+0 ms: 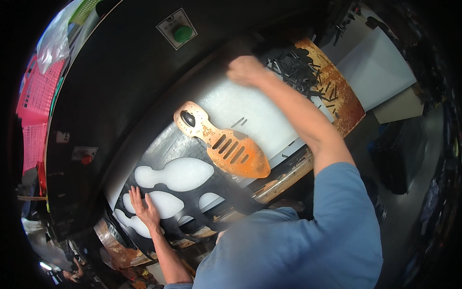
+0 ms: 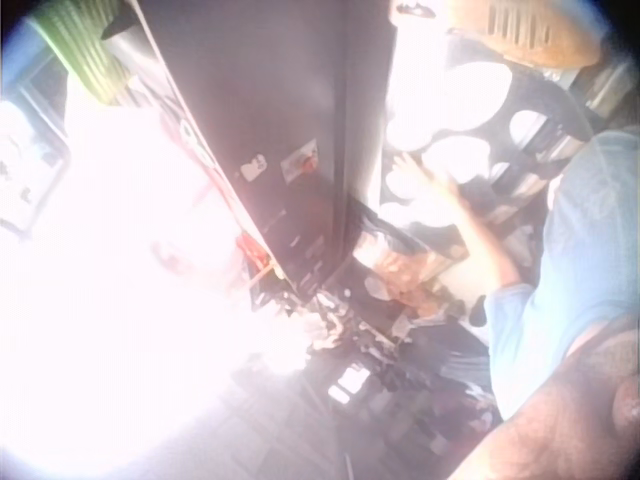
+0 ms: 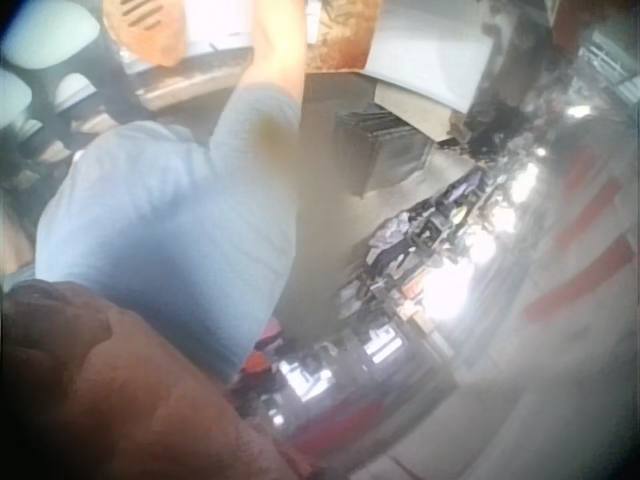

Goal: The person uses a wooden template and a cutting tool to cut multiple identical black rubber parts from a sheet on a workbench. They repeatedly align the template, cut around it, remove the finished part, and inspect the edges before stacking the pieces.

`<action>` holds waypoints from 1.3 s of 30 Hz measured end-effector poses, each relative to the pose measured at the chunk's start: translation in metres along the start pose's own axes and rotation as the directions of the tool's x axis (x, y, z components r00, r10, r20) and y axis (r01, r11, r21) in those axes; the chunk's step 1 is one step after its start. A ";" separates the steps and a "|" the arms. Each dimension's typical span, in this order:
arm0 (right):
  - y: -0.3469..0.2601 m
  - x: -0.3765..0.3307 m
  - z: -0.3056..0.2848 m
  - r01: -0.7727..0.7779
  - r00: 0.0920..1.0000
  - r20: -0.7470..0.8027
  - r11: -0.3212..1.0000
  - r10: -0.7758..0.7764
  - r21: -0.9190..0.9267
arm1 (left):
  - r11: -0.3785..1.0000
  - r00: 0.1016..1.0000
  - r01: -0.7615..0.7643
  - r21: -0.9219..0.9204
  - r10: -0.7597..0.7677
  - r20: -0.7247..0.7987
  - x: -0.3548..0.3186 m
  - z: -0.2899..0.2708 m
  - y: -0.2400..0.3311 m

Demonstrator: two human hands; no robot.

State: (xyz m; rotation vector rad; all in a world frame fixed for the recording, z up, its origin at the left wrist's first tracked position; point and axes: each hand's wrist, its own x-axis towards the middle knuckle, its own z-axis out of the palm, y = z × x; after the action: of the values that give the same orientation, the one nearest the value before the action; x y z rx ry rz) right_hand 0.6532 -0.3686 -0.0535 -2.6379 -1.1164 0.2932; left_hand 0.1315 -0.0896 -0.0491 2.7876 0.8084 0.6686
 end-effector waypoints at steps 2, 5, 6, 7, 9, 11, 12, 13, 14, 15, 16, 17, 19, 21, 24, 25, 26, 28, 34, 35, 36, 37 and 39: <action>0.037 -0.022 -0.008 -0.006 0.997 -0.073 0.997 0.000 -0.077 | 1.000 1.000 -0.002 -0.012 0.002 -0.004 0.000 0.000 -0.002; 0.097 -0.046 0.003 -0.065 0.971 -0.236 0.994 0.043 -0.084 | 1.000 1.000 -0.005 -0.016 0.004 -0.013 0.000 0.002 -0.004; 0.116 -0.055 0.013 -0.020 0.932 -0.363 0.993 -0.025 -0.120 | 1.000 1.000 -0.008 -0.014 0.008 -0.014 -0.001 0.002 -0.005; 0.136 -0.057 0.016 0.031 0.910 -0.396 0.972 -0.123 -0.231 | 1.000 1.000 -0.013 -0.021 0.013 -0.016 -0.001 0.002 -0.006; 0.165 -0.064 0.015 0.118 0.849 -0.492 0.976 -0.195 -0.183 | 1.000 0.999 -0.029 -0.008 0.029 -0.028 -0.001 0.003 -0.006; 0.166 -0.073 -0.001 -0.066 0.895 -0.437 0.944 -0.086 -0.323 | 1.000 1.000 0.007 -0.003 -0.007 -0.023 -0.001 0.003 -0.006; 0.149 -0.078 -0.005 -0.045 0.836 -0.532 0.949 -0.135 -0.312 | 1.000 1.000 0.014 -0.007 -0.014 -0.018 -0.001 0.003 -0.005; 0.123 -0.085 -0.012 -0.142 0.809 -0.586 0.950 -0.051 -0.279 | 1.000 0.999 0.011 -0.020 -0.011 -0.031 -0.001 0.003 -0.005; 0.088 -0.095 -0.016 -0.061 0.782 -0.623 0.997 0.017 -0.049 | 1.000 0.999 0.024 -0.013 -0.025 -0.026 -0.001 0.003 -0.004; 0.048 -0.111 -0.014 -0.086 0.797 -0.571 0.973 0.197 0.215 | 1.000 1.000 0.010 0.004 -0.010 -0.026 -0.001 0.003 -0.003; 0.008 -0.130 -0.011 0.002 0.896 -0.412 0.925 0.167 0.379 | 1.000 0.999 0.022 0.002 -0.022 -0.032 -0.001 0.003 -0.003; -0.031 -0.149 -0.004 0.106 0.960 -0.274 0.835 0.056 0.539 | 0.999 0.999 0.043 -0.006 -0.043 -0.033 -0.001 0.003 -0.002; -0.097 -0.183 0.021 0.339 0.938 -0.215 0.843 -0.271 0.417 | 0.999 1.000 0.025 0.027 -0.025 -0.013 0.000 0.005 -0.002; -0.131 -0.198 0.035 0.404 0.902 -0.154 0.914 -0.404 -0.030 | 0.997 1.000 -0.001 0.082 0.000 0.014 -0.001 0.006 -0.001; -0.135 -0.195 0.040 0.369 0.915 -0.223 0.920 -0.336 0.128 | 0.997 1.000 0.000 0.078 -0.001 0.011 -0.004 0.005 0.001; -0.132 -0.194 0.038 0.363 0.922 -0.210 0.916 -0.327 0.169 | 0.997 1.000 0.004 0.082 -0.005 0.015 -0.007 0.003 0.003; -0.129 -0.191 0.036 0.381 0.913 -0.228 0.907 -0.338 0.181 | 0.997 1.000 0.013 0.080 -0.015 0.026 -0.010 0.002 0.006; -0.118 -0.192 0.028 0.372 0.913 -0.253 0.908 -0.321 0.192 | 0.999 0.999 0.015 0.052 -0.017 0.045 -0.019 -0.003 0.014; -0.060 -0.197 -0.002 0.147 0.946 -0.305 0.982 -0.105 0.117 | 1.000 0.996 -0.015 -0.019 0.016 0.082 -0.061 -0.006 0.060; -0.053 -0.193 -0.005 0.131 0.940 -0.323 0.991 -0.111 0.042 | 0.999 0.996 -0.022 -0.043 0.025 0.081 -0.066 -0.006 0.068; -0.052 -0.190 -0.004 0.078 0.946 -0.323 0.981 -0.017 0.178 | 0.997 0.996 -0.015 -0.077 0.022 0.083 -0.071 -0.005 0.076; -0.055 -0.187 0.002 -0.045 0.951 -0.271 0.936 0.147 0.349 | 0.994 0.997 -0.005 -0.106 0.013 0.080 -0.074 -0.006 0.084; -0.074 -0.190 0.009 0.198 0.907 -0.393 0.976 -0.148 0.090 | 0.992 0.996 0.032 -0.123 -0.022 0.082 -0.078 -0.007 0.098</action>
State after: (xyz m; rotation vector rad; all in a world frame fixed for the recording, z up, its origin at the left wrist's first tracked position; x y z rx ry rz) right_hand 0.4713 -0.4553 -0.0229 -2.3244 -1.1403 -0.1796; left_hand 0.1153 -0.2139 -0.0453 2.6687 0.7602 0.5771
